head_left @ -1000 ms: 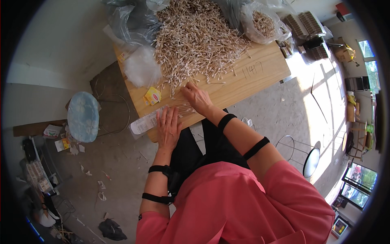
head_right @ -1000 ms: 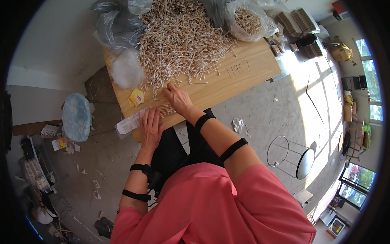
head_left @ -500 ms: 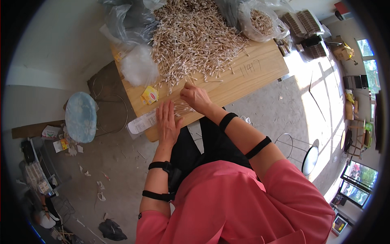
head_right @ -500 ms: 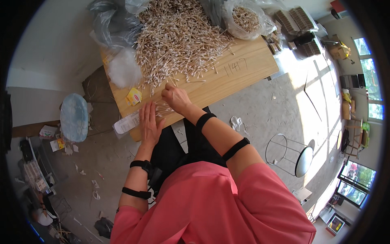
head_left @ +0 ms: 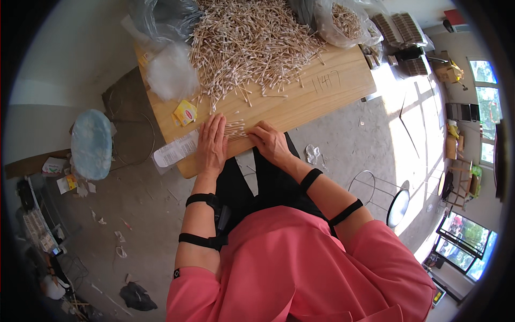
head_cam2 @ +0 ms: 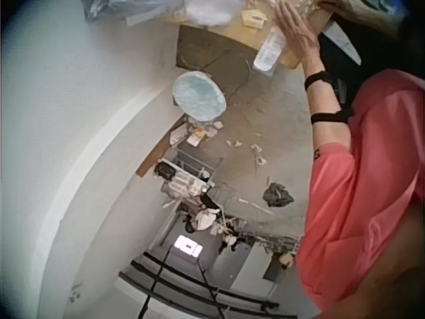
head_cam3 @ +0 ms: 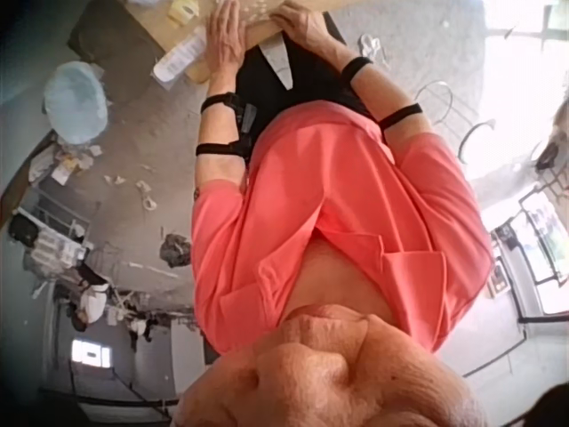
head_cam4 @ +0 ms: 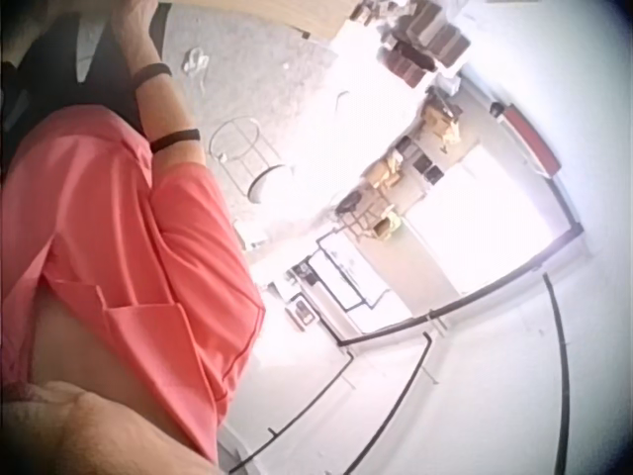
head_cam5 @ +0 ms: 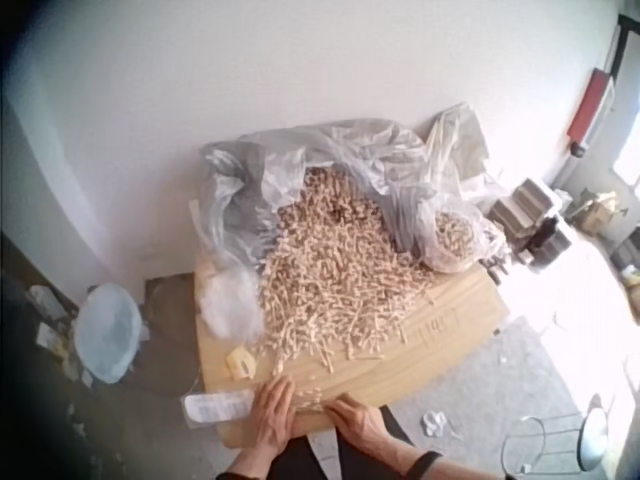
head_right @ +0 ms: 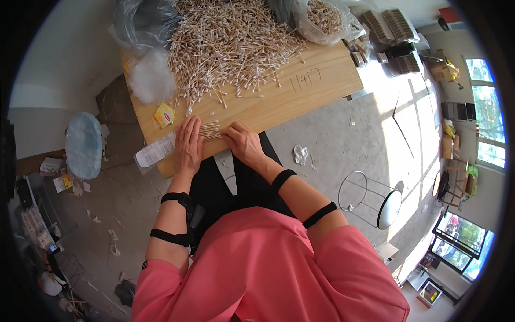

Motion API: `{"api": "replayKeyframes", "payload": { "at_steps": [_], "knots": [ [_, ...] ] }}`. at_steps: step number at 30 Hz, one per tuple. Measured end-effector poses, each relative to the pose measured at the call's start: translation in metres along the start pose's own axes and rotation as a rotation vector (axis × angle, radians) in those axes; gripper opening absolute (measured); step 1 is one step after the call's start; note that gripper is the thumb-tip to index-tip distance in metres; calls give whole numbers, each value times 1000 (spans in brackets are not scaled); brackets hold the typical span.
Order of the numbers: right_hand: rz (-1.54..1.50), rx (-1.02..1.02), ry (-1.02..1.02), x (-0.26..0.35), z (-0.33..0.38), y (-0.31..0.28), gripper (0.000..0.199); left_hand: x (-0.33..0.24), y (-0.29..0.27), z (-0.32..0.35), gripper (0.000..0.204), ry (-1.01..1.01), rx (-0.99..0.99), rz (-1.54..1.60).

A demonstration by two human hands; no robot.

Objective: Organize a group of cotton swabs and place them into a small plastic package.

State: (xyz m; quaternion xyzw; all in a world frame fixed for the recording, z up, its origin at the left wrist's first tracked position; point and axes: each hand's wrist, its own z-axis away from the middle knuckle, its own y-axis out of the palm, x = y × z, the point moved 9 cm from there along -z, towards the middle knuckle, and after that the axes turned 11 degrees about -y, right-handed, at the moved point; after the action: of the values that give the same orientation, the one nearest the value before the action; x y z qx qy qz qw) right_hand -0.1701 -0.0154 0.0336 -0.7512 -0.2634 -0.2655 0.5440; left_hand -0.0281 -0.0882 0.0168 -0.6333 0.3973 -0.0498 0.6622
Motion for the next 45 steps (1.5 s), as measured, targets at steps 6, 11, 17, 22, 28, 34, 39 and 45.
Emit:
{"api": "replayKeyframes", "payload": {
  "at_steps": [6, 11, 17, 22, 28, 34, 39, 45],
  "knots": [
    [32, 63, -124, 9, -2, 3, 11, -2, -2, 0, 57, -8, 15, -2],
    [29, 21, -5, 3, -5, 3, 11, -2, -3, 1, 56, -16, 24, -18],
    [43, 64, -122, 11, -5, 4, 9, -2, -2, 0, 56, -16, 25, -22],
    [48, 35, -98, 14, -7, 8, 13, -1, -2, 0, 56, -23, 27, -27],
    [93, 45, -112, 16, -9, 9, 17, -2, -2, 0, 54, -26, 19, -16],
    [79, 65, -129, 17, -9, 7, 21, -2, -4, 1, 54, -20, 19, -13],
    [31, 10, 30, -1, -6, 6, 23, -3, -4, 0, 55, -17, 15, -21],
    [48, 12, -5, 1, -8, 8, 23, -2, -2, 1, 56, -26, 27, -40]
  ]
}}
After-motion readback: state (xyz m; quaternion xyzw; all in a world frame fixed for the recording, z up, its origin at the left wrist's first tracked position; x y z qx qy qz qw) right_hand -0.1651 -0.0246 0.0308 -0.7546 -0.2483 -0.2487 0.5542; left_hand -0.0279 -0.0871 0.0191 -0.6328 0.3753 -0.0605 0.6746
